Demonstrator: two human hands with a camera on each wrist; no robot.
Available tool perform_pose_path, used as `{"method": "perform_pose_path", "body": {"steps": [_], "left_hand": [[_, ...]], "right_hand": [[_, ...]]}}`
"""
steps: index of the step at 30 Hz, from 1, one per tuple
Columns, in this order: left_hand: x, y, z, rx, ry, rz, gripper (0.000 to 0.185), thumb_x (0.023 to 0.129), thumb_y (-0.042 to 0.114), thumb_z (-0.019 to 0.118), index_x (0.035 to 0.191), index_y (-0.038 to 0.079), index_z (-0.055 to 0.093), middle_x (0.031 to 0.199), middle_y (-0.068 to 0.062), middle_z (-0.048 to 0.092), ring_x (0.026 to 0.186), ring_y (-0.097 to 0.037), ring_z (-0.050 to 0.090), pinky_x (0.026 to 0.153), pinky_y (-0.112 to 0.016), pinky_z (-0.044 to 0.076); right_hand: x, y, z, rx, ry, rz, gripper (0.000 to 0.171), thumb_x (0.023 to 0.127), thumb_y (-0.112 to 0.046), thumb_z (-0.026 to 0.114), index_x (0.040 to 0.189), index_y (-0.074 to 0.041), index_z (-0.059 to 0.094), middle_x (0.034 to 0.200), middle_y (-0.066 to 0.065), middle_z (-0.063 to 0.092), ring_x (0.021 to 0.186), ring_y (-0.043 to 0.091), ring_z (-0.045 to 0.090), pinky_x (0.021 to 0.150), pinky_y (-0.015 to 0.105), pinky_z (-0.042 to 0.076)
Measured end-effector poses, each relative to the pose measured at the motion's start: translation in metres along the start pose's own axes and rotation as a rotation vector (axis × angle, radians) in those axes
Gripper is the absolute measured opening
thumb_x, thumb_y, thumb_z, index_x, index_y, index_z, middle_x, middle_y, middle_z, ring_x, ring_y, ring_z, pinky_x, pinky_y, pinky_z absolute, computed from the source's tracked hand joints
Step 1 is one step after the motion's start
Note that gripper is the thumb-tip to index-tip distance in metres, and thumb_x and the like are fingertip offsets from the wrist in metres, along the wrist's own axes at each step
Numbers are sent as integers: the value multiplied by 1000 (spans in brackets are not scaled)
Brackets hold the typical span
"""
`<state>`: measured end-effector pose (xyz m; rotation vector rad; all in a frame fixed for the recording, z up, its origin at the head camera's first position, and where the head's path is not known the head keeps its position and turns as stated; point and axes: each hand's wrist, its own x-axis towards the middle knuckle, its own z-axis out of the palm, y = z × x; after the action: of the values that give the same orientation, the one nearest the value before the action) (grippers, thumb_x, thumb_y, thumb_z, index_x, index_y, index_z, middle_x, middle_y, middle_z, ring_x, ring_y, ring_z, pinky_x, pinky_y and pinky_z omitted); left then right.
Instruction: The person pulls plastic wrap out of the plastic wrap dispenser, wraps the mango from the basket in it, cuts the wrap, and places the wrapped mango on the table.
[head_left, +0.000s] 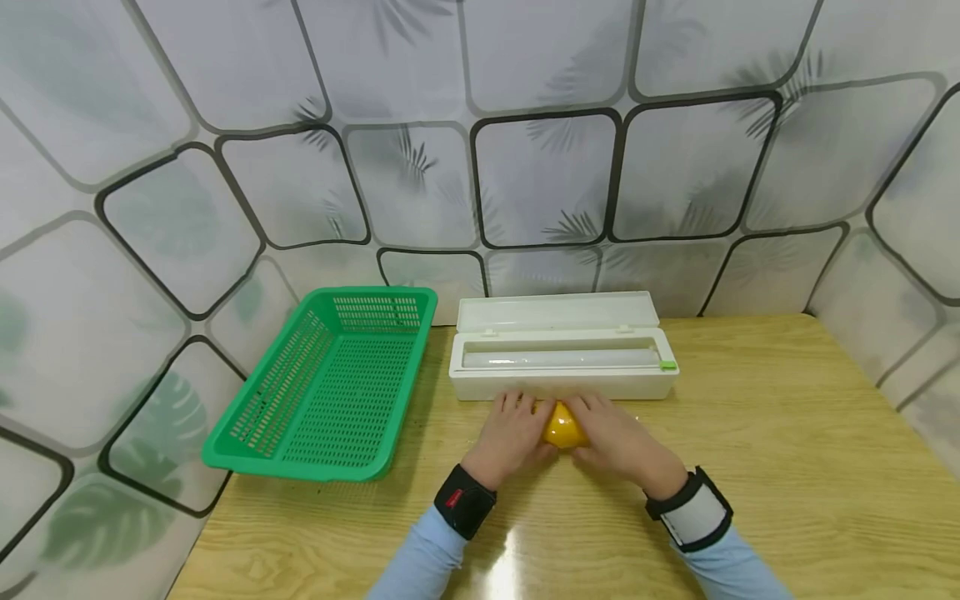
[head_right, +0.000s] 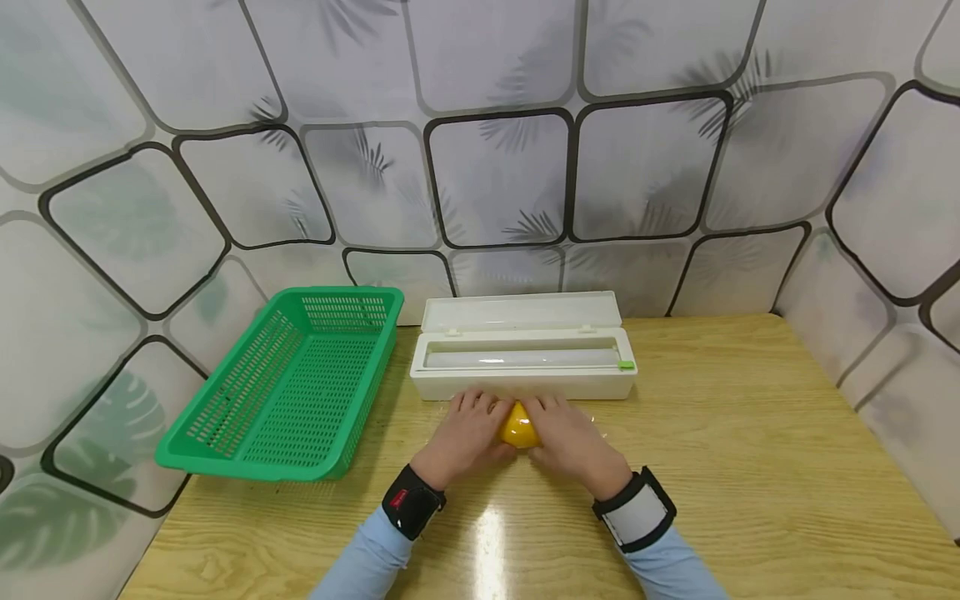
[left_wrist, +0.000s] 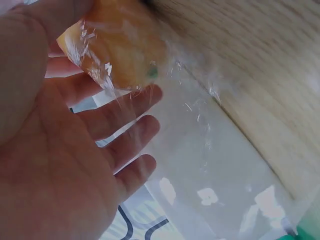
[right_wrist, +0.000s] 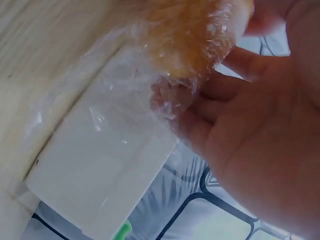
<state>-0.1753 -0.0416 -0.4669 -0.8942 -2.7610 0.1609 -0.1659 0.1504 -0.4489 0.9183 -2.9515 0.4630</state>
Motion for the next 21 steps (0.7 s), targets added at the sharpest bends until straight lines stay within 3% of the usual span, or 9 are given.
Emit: {"method": "perform_pose_path", "body": {"steps": [5, 9, 14, 21], "left_hand": [[-1, -2, -10, 18, 66, 27, 68, 80, 58, 76, 130, 17, 54, 117, -3, 62, 113, -24, 54, 99, -39, 43], [-2, -4, -23, 0, 106, 66, 76, 77, 60, 77, 133, 16, 52, 124, -4, 59, 118, -24, 52, 102, -38, 42], [-4, -6, -37, -22, 97, 84, 81, 76, 63, 76, 137, 15, 50, 125, -4, 60, 121, -25, 49, 105, -41, 39], [-6, -9, -47, 26, 151, 66, 76, 71, 62, 81, 125, 15, 56, 116, -2, 65, 119, -25, 51, 106, -41, 40]], "right_hand": [[-1, 0, -4, -23, 68, -19, 60, 75, -19, 87, 123, 1, 57, 107, 12, 62, 97, 28, 57, 87, 46, 51], [-2, -2, -14, 48, 64, -31, 62, 77, -26, 86, 126, 1, 59, 111, 11, 65, 99, 28, 59, 86, 45, 51], [-6, -4, -27, 170, 46, -56, 62, 83, -28, 82, 132, 1, 57, 117, 10, 66, 101, 24, 59, 84, 41, 51], [-8, -5, -36, 252, 19, -37, 57, 91, -25, 73, 136, 3, 52, 121, 11, 63, 98, 20, 55, 81, 37, 48]]}}
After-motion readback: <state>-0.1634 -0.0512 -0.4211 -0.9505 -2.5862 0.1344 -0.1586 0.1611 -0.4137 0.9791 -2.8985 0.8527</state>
